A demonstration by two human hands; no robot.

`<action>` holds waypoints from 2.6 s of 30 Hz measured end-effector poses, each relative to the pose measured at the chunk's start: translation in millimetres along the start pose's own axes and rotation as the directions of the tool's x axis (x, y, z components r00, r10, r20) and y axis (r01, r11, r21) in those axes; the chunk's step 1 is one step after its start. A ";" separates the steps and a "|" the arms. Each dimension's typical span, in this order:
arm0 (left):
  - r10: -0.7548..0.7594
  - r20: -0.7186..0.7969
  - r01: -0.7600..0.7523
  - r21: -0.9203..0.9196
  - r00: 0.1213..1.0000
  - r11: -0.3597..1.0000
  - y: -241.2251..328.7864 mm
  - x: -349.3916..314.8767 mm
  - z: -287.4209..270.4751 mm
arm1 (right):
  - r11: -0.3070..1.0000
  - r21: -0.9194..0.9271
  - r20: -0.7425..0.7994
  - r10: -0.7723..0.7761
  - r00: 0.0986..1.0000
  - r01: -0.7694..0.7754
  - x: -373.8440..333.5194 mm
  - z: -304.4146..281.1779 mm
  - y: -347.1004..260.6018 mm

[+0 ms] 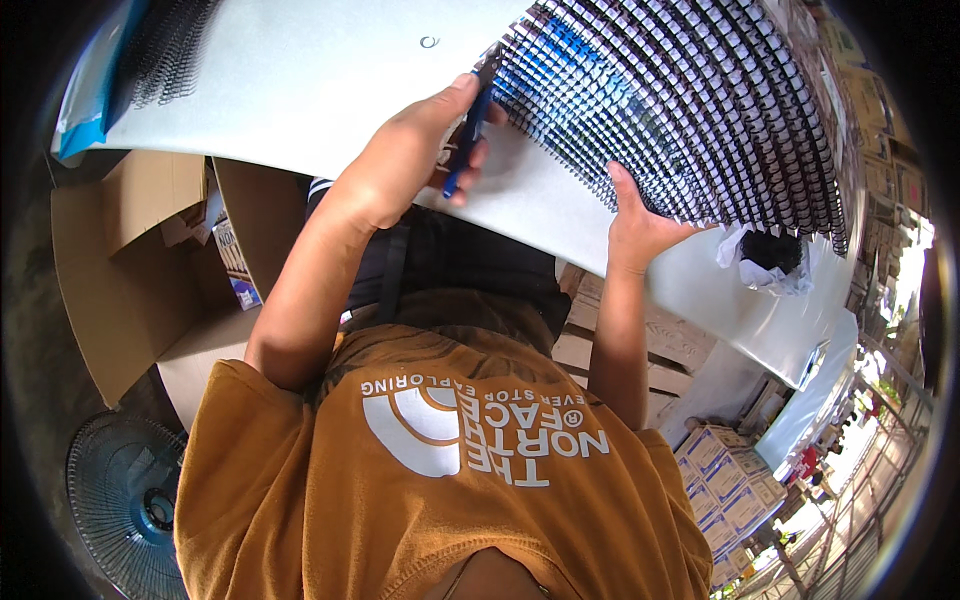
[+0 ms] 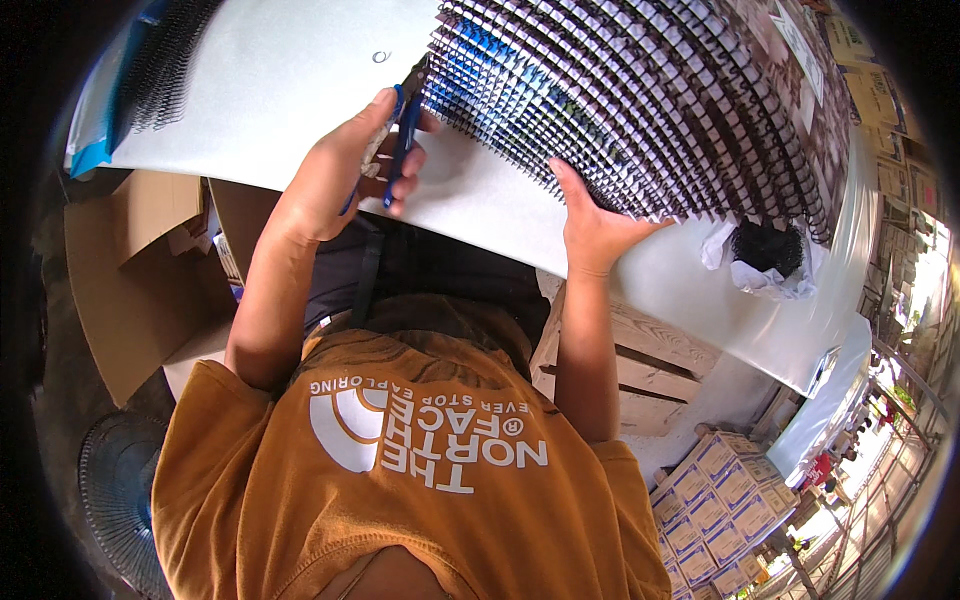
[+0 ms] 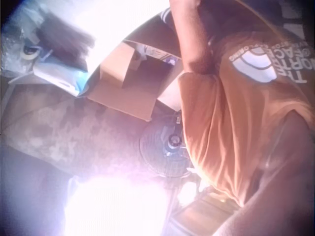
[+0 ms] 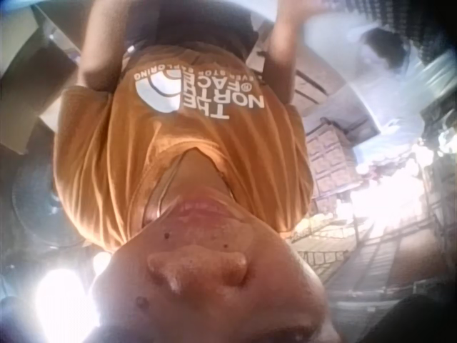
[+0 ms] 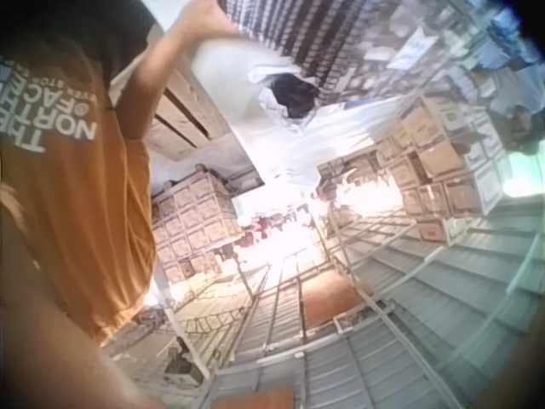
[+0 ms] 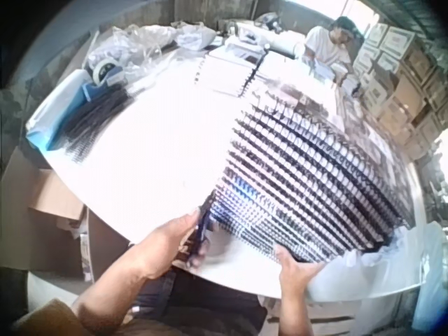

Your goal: The person sorts and organizes spiral-bound notebooks and books on a large white table. They use shears to trim the spiral binding on a stack of notebooks, arrange the trimmed notebooks into smaller stacks, and move various printed books into organized piles across the workspace.

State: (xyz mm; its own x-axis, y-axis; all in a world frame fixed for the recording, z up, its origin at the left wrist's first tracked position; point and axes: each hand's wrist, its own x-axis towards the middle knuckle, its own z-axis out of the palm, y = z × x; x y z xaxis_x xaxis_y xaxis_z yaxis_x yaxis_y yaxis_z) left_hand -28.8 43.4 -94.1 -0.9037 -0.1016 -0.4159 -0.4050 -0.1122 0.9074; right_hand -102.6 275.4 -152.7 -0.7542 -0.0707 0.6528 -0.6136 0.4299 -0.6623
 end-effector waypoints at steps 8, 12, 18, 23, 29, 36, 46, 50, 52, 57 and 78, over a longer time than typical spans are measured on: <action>-0.058 0.007 0.058 -0.103 0.998 0.993 -1.1 -1.3 9.6 | 0.997 0.025 -0.014 -0.067 0.998 0.067 0.6 1.1 1.0; -0.058 0.379 0.273 -0.544 0.924 0.793 -4.4 1.0 -6.7 | 0.998 0.003 -0.013 -0.065 0.998 0.065 0.9 -0.4 2.7; 0.118 -0.124 -0.021 0.595 0.985 0.803 -0.3 -2.0 7.2 | 0.999 -0.037 0.004 -0.038 0.999 0.038 -2.2 -2.5 0.7; -0.175 0.242 0.268 -0.437 0.954 0.859 2.5 -3.0 1.6 | 0.998 0.039 -0.009 -0.057 0.998 0.057 -4.2 -1.1 0.9; 0.084 -0.180 0.085 0.762 0.980 0.642 7.6 -3.5 13.2 | 0.998 0.056 -0.005 0.004 1.000 -0.003 -5.4 -0.1 1.3; -0.165 0.329 0.290 -0.379 0.930 0.879 -7.7 1.1 -9.2 | 0.992 0.116 0.022 0.039 0.999 -0.042 -5.5 -3.8 -4.0; 0.068 0.612 0.456 -0.654 0.788 0.604 -25.1 12.5 -26.0 | 0.997 0.060 -0.024 0.040 0.999 -0.038 -8.2 -1.9 3.4; 0.122 -0.162 0.049 0.771 0.979 0.635 -2.9 -1.7 4.1 | 0.988 -0.155 -0.010 -0.002 1.000 0.000 -14.0 -6.7 6.5; -0.042 -0.126 0.106 0.562 0.991 0.820 -1.1 -2.2 4.1 | 0.946 -0.305 -0.009 -0.120 0.993 0.112 -8.8 -8.6 1.3; -0.189 0.342 0.329 -0.416 0.920 0.848 -12.7 -1.0 -14.2 | 0.950 -0.314 -0.015 -0.009 1.000 0.003 -10.0 -8.8 -1.5; -0.283 0.152 0.300 -0.105 0.947 0.948 2.8 -2.5 -12.4 | 0.925 -0.371 0.015 -0.082 0.996 0.082 -13.8 -7.4 4.8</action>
State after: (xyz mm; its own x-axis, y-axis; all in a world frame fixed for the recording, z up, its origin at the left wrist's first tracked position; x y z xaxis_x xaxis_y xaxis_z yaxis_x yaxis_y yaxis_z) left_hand -25.9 31.1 -91.4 -0.7625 0.0856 -0.6413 -0.6404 -0.2409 0.7293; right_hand -93.4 285.1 -162.2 -0.7045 -0.1191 0.6996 -0.5424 0.7261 -0.4226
